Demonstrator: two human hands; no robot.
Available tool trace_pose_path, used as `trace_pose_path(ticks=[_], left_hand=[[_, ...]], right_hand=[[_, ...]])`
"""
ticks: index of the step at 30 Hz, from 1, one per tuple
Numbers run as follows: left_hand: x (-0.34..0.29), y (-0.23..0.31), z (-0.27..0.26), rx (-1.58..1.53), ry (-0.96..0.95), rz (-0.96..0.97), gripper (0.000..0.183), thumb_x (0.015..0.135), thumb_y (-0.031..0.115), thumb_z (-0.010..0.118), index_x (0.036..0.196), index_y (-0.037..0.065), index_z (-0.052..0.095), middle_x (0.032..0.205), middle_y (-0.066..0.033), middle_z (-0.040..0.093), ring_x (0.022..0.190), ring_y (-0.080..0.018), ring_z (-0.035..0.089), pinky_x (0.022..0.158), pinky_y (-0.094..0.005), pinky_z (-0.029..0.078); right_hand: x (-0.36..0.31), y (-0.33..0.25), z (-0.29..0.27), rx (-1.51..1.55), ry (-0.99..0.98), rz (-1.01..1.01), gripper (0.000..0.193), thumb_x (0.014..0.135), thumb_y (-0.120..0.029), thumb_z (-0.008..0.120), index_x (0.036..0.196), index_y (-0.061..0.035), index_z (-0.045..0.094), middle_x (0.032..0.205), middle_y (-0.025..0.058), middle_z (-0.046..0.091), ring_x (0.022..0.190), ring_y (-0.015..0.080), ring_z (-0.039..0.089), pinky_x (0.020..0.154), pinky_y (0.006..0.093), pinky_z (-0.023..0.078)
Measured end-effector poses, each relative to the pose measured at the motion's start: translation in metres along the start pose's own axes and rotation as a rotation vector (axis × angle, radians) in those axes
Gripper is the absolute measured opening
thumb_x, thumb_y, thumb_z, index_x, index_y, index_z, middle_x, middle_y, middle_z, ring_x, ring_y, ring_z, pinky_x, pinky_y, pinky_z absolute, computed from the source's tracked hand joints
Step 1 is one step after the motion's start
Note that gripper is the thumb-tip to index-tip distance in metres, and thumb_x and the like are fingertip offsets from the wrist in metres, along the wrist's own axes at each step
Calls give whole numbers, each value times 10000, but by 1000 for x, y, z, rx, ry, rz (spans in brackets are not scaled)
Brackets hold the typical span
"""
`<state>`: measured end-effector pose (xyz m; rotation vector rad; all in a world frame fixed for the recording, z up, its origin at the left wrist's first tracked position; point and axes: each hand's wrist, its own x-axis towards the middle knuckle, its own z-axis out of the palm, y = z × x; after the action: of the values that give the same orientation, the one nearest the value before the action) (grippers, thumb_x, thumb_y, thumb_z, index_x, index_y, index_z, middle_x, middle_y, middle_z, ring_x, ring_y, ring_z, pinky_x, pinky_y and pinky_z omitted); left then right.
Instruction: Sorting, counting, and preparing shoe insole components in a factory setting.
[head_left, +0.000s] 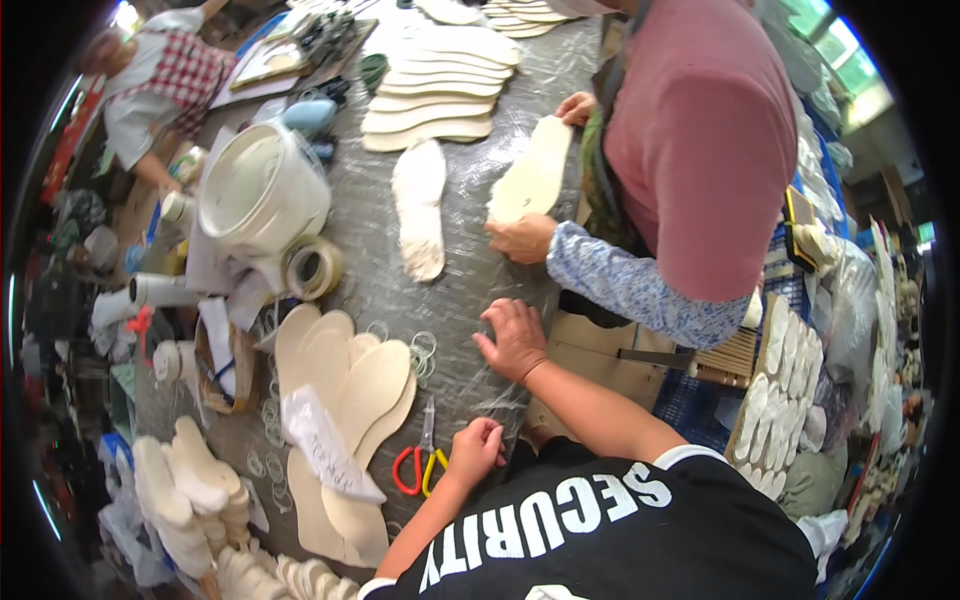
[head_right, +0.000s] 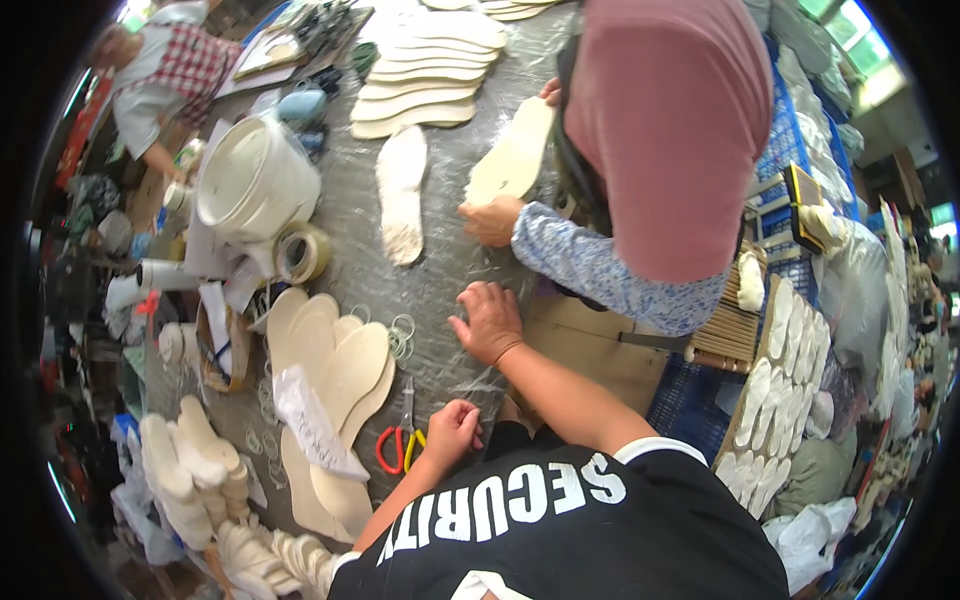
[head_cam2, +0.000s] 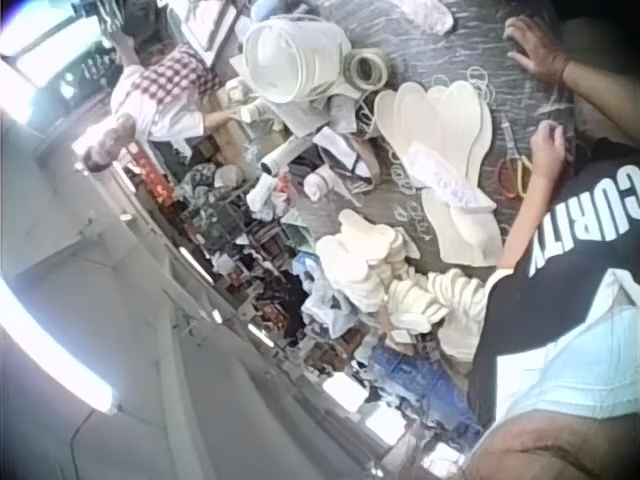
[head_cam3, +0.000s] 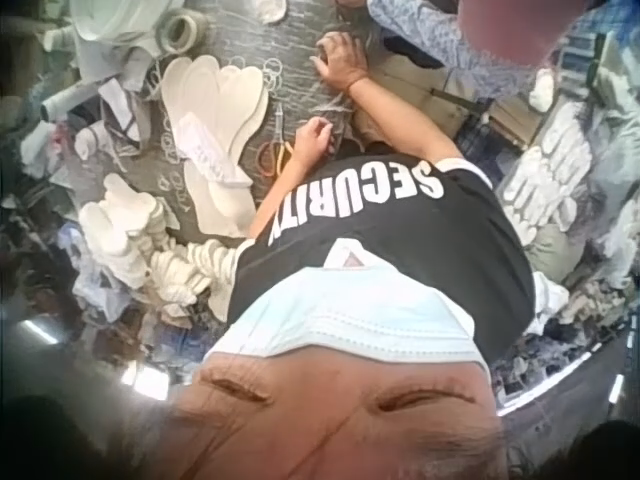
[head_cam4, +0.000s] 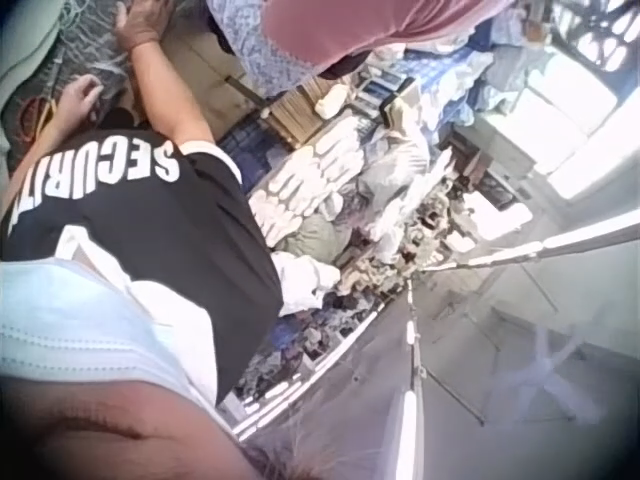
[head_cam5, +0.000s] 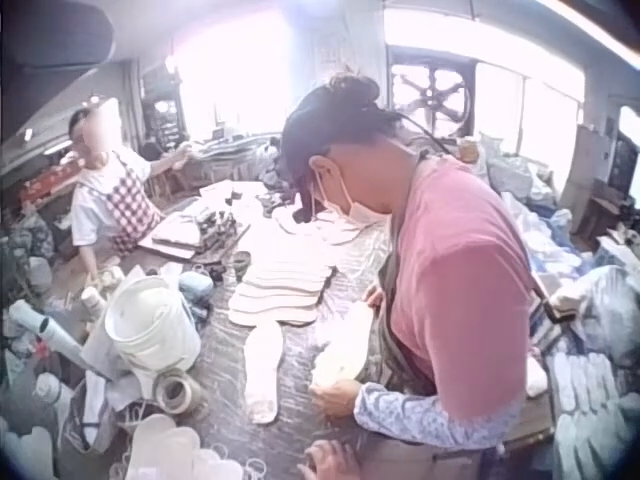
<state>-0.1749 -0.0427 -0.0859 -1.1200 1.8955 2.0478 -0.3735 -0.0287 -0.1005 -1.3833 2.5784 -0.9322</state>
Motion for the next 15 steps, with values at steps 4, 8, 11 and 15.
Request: trace_pose_path(ticks=[4,8,11,15], left_hand=[[-17,-3,0,4,72,252,88,867,76,554,871,-11,568,664,-68,597,507,-109,587,451,-238,458],[-68,7,-25,48,288,320,67,834,67,580,855,5,595,713,-99,597,598,-175,605,533,-279,471],[-99,-22,-55,175,666,308,70,808,62,591,852,9,602,765,-138,613,682,-266,612,614,-321,482],[-141,-55,-68,438,890,88,64,799,83,600,822,24,600,812,-145,621,723,-320,600,646,-376,489]], right_hand=[[-1,4,9,-24,54,-22,364,677,-250,694,964,-133,504,992,69,515,935,275,481,769,408,376],[4,4,-2,-5,108,-53,315,699,-236,683,932,-108,514,934,84,527,891,285,503,747,396,394],[4,15,5,2,121,-50,313,716,-238,676,953,-103,522,942,73,536,911,273,514,759,388,395],[3,12,11,-32,81,-50,310,724,-241,675,957,-101,527,946,70,537,928,271,512,772,390,400]])
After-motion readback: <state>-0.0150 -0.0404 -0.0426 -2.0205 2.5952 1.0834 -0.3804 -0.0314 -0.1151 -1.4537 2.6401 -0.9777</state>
